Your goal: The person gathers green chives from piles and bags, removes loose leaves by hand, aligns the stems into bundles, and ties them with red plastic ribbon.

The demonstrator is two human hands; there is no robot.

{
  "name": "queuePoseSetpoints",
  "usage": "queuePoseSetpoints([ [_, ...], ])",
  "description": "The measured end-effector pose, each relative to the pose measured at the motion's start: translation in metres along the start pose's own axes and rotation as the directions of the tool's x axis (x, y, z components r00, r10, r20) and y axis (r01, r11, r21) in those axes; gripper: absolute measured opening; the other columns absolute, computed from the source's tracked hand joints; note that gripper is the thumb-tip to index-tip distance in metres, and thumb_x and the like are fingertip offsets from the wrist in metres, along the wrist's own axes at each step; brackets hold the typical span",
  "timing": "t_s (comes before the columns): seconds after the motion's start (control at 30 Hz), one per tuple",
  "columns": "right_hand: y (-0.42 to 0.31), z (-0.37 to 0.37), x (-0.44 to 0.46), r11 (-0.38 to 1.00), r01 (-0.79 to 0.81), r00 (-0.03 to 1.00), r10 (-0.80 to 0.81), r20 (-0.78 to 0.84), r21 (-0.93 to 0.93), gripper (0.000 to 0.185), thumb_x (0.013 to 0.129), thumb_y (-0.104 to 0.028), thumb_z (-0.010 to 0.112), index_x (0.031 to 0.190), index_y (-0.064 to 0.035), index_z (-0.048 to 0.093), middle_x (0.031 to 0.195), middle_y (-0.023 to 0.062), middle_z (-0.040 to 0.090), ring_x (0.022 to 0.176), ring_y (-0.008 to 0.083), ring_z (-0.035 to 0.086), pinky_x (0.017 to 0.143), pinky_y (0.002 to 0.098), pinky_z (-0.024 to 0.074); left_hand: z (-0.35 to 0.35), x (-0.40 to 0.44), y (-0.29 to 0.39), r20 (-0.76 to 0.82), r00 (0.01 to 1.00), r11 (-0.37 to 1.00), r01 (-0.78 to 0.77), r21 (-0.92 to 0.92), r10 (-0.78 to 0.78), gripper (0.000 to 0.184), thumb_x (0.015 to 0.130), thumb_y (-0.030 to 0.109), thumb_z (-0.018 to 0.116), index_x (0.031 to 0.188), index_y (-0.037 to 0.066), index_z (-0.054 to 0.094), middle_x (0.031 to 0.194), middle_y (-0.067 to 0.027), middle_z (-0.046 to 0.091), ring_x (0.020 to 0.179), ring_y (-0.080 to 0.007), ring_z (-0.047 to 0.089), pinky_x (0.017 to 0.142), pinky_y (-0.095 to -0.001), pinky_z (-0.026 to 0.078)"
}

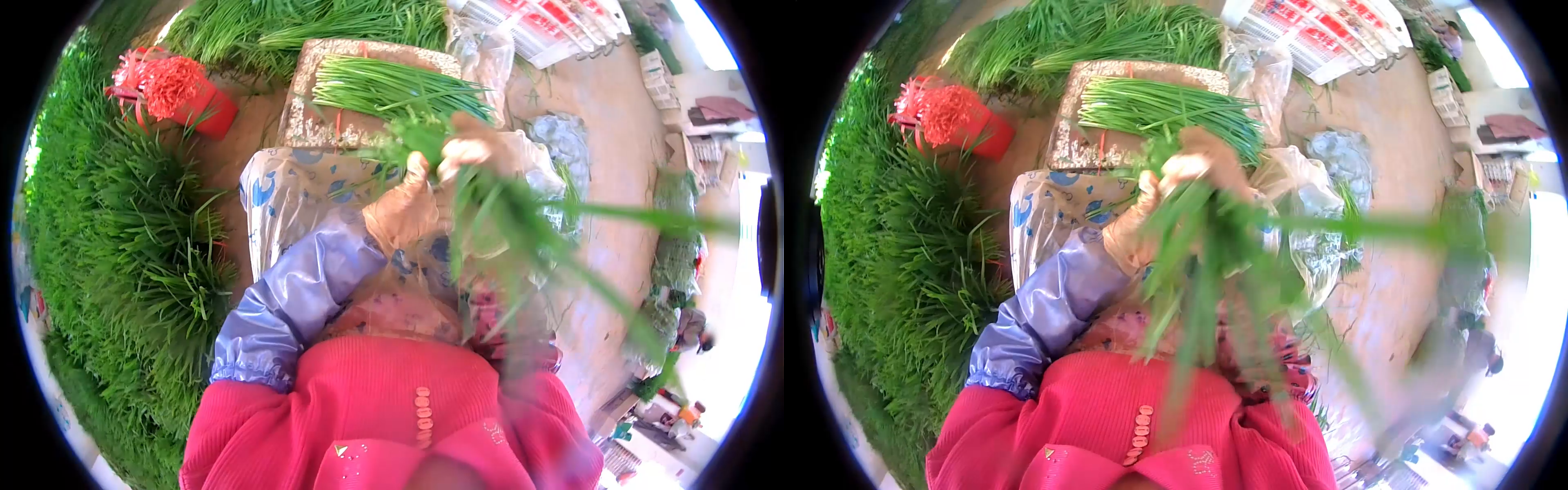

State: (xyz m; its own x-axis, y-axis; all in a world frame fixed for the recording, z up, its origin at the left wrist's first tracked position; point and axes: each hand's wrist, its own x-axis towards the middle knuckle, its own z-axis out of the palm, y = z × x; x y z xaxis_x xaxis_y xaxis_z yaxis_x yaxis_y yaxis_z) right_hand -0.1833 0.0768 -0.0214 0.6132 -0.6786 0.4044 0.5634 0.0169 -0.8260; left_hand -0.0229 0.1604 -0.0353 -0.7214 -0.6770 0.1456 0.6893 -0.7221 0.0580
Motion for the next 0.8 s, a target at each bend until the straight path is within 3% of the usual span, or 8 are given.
queuePoseSetpoints([
  [0.1,-0.024,0.107,-0.01,0.295,0.173,0.951,-0.297,0.082,-0.94,0.015,0.075,-0.015,0.064,0.09,-0.0127,0.067,0.087,0.0048,0.066,0.094,0.022,0.064,0.092,0.041,0.0463,-0.013,0.009,-0.019,0.268,0.95,0.735,0.065,-0.675,0.163,0.049,0.095,0.04,0.054,0.128,0.006,0.044,0.1,-0.0097,0.063,0.079,-0.0215,0.061,0.073,-0.0379,0.052],
  [0.2,-0.02,0.127,-0.03,-0.035,0.201,0.964,-0.171,0.204,-0.979,0.027,0.072,-0.018,0.064,0.099,-0.0159,0.066,0.102,0.0023,0.065,0.108,0.0233,0.059,0.102,0.0476,0.0393,0.003,-0.006,0.001,0.217,0.967,0.773,0.237,-0.588,-0.132,0.052,0.097,0.04,0.05,0.131,0.001,0.044,0.115,-0.0175,0.058,0.098,-0.0275,0.06,0.085,-0.0399,0.051],
  [0.27,-0.021,0.141,-0.039,-0.118,0.209,0.969,-0.108,0.222,-0.971,0.032,0.071,-0.019,0.063,0.103,-0.0169,0.066,0.109,0.0014,0.064,0.115,0.0236,0.055,0.106,0.0505,0.0353,0.044,-0.018,0.008,-0.173,0.983,0.998,0.06,0.007,-0.058,0.041,0.096,0.024,0.05,0.124,-0.005,0.046,0.117,-0.0158,0.058,0.106,-0.0299,0.057,0.092,-0.0431,0.048],
  [0.4,-0.048,0.163,-0.053,0.15,0.132,0.987,0.071,0.144,-0.98,0.033,0.077,-0.012,0.063,0.11,-0.013,0.065,0.116,0.0067,0.061,0.121,0.0236,0.052,0.108,0.0477,0.0323,0.031,-0.023,0.026,-0.429,0.901,0.935,0.211,0.284,-0.073,0.042,0.094,0.027,0.054,0.121,-0.006,0.05,0.096,-0.013,0.058,0.085,-0.0199,0.056,0.079,-0.0327,0.049],
  [0.47,-0.064,0.161,-0.077,0.859,-0.295,0.953,0.299,-0.057,-0.418,0.035,0.087,-0.011,0.06,0.122,-0.0075,0.058,0.123,0.0086,0.058,0.121,0.0218,0.052,0.105,0.0399,0.0375,0.011,-0.024,0.039,-0.376,0.914,0.88,0.298,0.37,-0.152,0.037,0.092,0.023,0.058,0.114,-0.006,0.053,0.098,-0.0111,0.054,0.079,-0.0131,0.051,0.075,-0.029,0.047],
  [0.53,-0.042,0.144,-0.106,0.862,-0.463,0.879,0.414,-0.239,-0.209,0.044,0.093,-0.016,0.058,0.134,-0.0044,0.047,0.128,0.0098,0.055,0.119,0.0203,0.052,0.099,0.0334,0.0425,0.004,-0.029,0.043,-0.335,0.931,0.872,0.281,0.4,-0.147,0.036,0.089,0.02,0.06,0.111,-0.009,0.055,0.078,-0.0052,0.051,0.067,-0.0117,0.046,0.063,-0.0264,0.042],
  [0.67,-0.026,0.144,-0.107,0.904,-0.1,0.736,0.348,-0.581,0.415,0.052,0.094,-0.018,0.056,0.14,-0.0013,0.037,0.131,0.0096,0.052,0.115,0.0204,0.053,0.096,0.0321,0.0457,0.026,-0.035,0.037,-0.29,0.94,0.735,0.324,0.595,-0.18,0.037,0.085,0.016,0.063,0.109,-0.011,0.056,0.077,-0.009,0.058,0.061,-0.0124,0.048,0.054,-0.0263,0.039],
  [0.8,-0.053,0.155,-0.084,0.881,0.114,0.551,0.329,-0.767,0.46,0.044,0.095,-0.032,0.053,0.128,-0.0027,0.047,0.118,0.0122,0.057,0.106,0.0256,0.056,0.091,0.0394,0.0473,0.026,-0.041,0.032,-0.307,0.863,0.618,0.502,0.604,-0.401,0.048,0.078,0.016,0.072,0.114,-0.01,0.054,0.096,-0.0206,0.062,0.056,-0.0161,0.051,0.051,-0.0292,0.041],
])
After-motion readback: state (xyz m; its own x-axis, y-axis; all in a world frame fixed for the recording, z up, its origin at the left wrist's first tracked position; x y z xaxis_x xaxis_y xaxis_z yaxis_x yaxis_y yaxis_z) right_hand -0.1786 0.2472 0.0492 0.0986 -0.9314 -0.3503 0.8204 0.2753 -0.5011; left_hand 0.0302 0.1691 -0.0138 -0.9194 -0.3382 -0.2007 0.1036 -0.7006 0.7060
